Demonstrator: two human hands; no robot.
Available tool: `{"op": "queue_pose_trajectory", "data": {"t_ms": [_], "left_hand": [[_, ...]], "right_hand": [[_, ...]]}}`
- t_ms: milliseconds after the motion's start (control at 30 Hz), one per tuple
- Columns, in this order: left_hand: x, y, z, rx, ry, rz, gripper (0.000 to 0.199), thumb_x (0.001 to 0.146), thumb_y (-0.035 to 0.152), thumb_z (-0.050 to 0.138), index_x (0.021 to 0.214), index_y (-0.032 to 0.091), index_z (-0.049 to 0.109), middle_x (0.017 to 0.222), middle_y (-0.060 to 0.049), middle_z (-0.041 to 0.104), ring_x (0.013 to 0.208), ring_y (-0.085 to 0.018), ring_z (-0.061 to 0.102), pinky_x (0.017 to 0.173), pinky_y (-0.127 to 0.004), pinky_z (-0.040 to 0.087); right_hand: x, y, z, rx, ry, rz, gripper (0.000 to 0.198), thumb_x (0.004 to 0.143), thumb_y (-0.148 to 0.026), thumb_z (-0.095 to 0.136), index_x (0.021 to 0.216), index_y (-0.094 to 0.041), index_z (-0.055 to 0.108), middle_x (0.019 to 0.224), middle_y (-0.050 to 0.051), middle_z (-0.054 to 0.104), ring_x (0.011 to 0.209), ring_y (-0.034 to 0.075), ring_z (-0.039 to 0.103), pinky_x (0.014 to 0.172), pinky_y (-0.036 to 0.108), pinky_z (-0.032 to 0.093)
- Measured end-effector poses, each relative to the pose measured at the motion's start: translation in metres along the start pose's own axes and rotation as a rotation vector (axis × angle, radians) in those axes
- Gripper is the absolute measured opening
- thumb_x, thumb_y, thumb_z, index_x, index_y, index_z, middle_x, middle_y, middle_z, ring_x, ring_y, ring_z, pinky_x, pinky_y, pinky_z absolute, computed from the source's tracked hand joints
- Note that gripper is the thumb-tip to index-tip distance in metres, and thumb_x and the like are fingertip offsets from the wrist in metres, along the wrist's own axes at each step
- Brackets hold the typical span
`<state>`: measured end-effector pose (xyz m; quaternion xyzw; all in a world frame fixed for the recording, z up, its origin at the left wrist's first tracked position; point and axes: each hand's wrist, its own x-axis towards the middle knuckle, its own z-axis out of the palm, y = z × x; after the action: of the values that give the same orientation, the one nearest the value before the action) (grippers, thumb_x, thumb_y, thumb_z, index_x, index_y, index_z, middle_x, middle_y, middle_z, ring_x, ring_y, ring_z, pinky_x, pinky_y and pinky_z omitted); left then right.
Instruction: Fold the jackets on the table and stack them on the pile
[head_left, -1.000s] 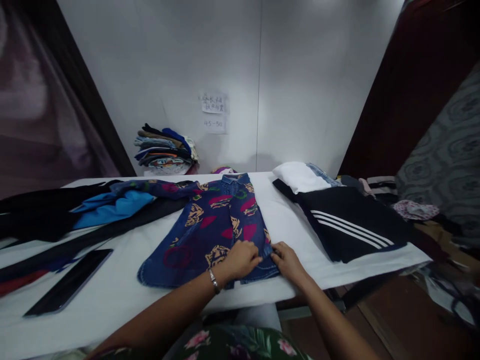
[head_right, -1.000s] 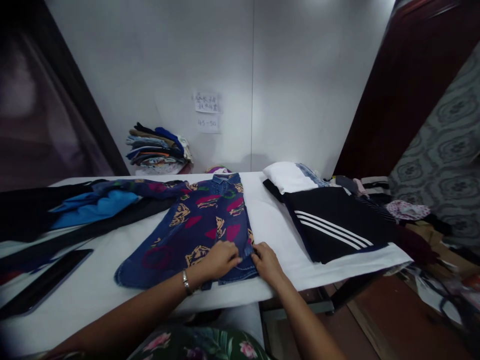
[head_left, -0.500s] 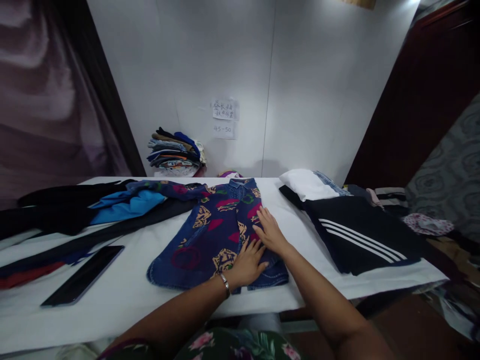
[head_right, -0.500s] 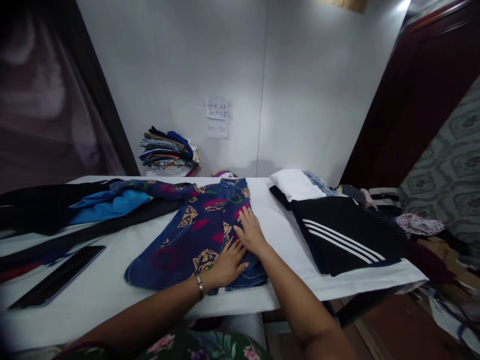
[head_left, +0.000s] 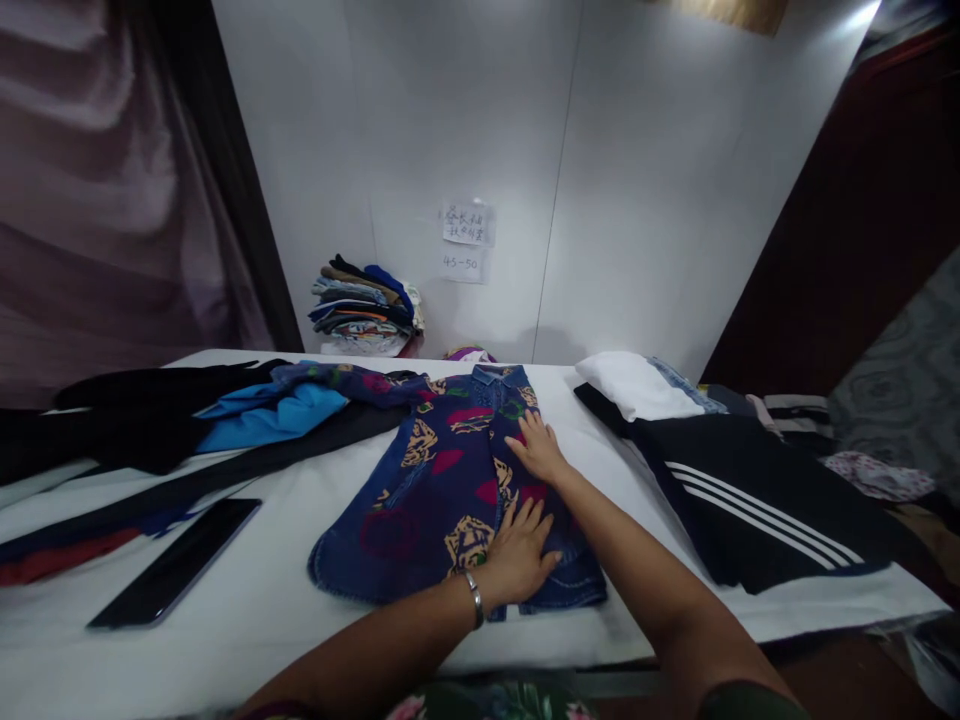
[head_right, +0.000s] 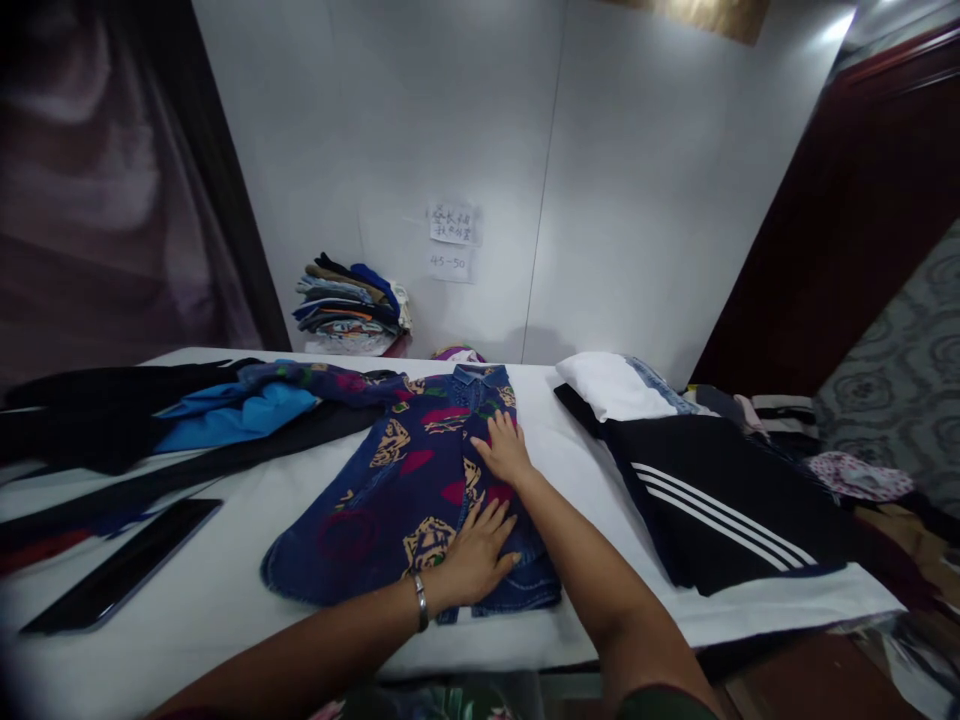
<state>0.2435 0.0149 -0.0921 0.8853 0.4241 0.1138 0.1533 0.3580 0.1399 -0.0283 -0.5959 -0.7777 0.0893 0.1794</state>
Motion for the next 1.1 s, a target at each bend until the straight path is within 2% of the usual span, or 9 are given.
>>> {"op": "queue_pose_trajectory", "data": {"t_ms": [67,167,267,433,600,700,833,933,1100], "left_hand": [[-0.001,0.000,-0.001,-0.005,-0.012,-0.008,0.067,0.090,0.057,0.033,0.144,0.017,0.037,0.154,-0.012,0.027,0.144,-0.027,0.016,0.117,-0.049,0.011],[-0.002,0.002,-0.002,-0.006,-0.012,-0.015,0.066,0.090,0.055,0.035,0.143,0.017,0.037,0.153,-0.013,0.028,0.144,-0.027,0.016,0.117,-0.050,0.010],[-0.003,0.004,-0.003,-0.034,0.003,-0.006,0.066,0.089,0.053,0.038,0.144,0.016,0.036,0.153,-0.014,0.028,0.144,-0.027,0.015,0.117,-0.050,0.009],[0.007,-0.011,-0.024,-0.180,-0.056,-0.028,0.052,0.089,0.049,0.042,0.130,0.018,0.056,0.147,-0.012,0.040,0.138,-0.025,0.032,0.115,-0.045,0.022],[0.063,-0.053,-0.071,-0.071,0.217,-0.143,0.039,0.093,0.034,0.038,0.120,0.020,0.062,0.139,-0.007,0.052,0.130,-0.019,0.043,0.111,-0.036,0.031],[0.112,-0.076,-0.084,0.087,0.208,-0.247,0.046,0.095,0.035,0.032,0.133,0.018,0.050,0.148,-0.008,0.040,0.139,-0.021,0.030,0.114,-0.039,0.023],[0.145,-0.102,-0.073,0.106,0.164,-0.333,0.053,0.092,0.040,0.038,0.137,0.014,0.045,0.151,-0.013,0.033,0.141,-0.029,0.024,0.114,-0.050,0.017],[0.139,-0.116,-0.055,0.107,0.158,-0.412,0.059,0.091,0.046,0.036,0.140,0.015,0.041,0.152,-0.012,0.031,0.140,-0.031,0.024,0.112,-0.055,0.018],[0.128,-0.124,-0.037,0.115,0.194,-0.439,0.063,0.091,0.054,0.027,0.144,0.021,0.036,0.155,-0.004,0.028,0.142,-0.024,0.021,0.115,-0.049,0.015]], "right_hand": [[0.025,-0.004,0.002,-0.020,0.031,0.004,0.070,0.094,-0.057,0.027,0.148,-0.011,0.025,0.157,0.013,0.010,0.145,0.023,0.002,0.115,0.042,0.008],[0.048,0.004,0.019,-0.061,-0.069,0.055,0.073,0.095,-0.057,0.024,0.150,-0.010,0.017,0.158,0.012,0.006,0.145,0.022,-0.002,0.115,0.039,0.005],[0.051,0.016,0.041,-0.073,-0.213,0.085,0.073,0.093,-0.059,0.028,0.149,-0.011,0.024,0.156,0.012,0.016,0.145,0.025,0.008,0.115,0.041,0.007],[0.048,0.030,0.042,-0.056,-0.226,0.073,0.069,0.094,-0.059,0.023,0.148,-0.018,0.027,0.156,0.008,0.019,0.144,0.022,0.012,0.114,0.040,0.010],[0.031,0.040,0.027,-0.093,-0.028,0.095,0.065,0.096,-0.051,0.024,0.148,-0.012,0.025,0.158,0.010,0.010,0.145,0.023,0.002,0.115,0.041,0.005],[0.016,0.044,0.036,-0.121,-0.102,0.116,0.067,0.095,-0.052,0.027,0.147,-0.010,0.028,0.156,0.013,0.018,0.144,0.026,0.009,0.114,0.043,0.011],[0.007,0.046,0.048,-0.097,-0.177,0.121,0.069,0.094,-0.055,0.028,0.146,-0.009,0.031,0.155,0.013,0.021,0.144,0.026,0.013,0.113,0.042,0.015],[0.006,0.047,0.051,-0.101,-0.179,0.126,0.067,0.094,-0.054,0.029,0.146,-0.011,0.031,0.155,0.011,0.021,0.144,0.026,0.014,0.114,0.042,0.016],[0.007,0.053,0.057,-0.165,-0.178,0.108,0.066,0.094,-0.050,0.031,0.146,-0.009,0.031,0.155,0.012,0.022,0.144,0.026,0.014,0.114,0.043,0.018]]}}
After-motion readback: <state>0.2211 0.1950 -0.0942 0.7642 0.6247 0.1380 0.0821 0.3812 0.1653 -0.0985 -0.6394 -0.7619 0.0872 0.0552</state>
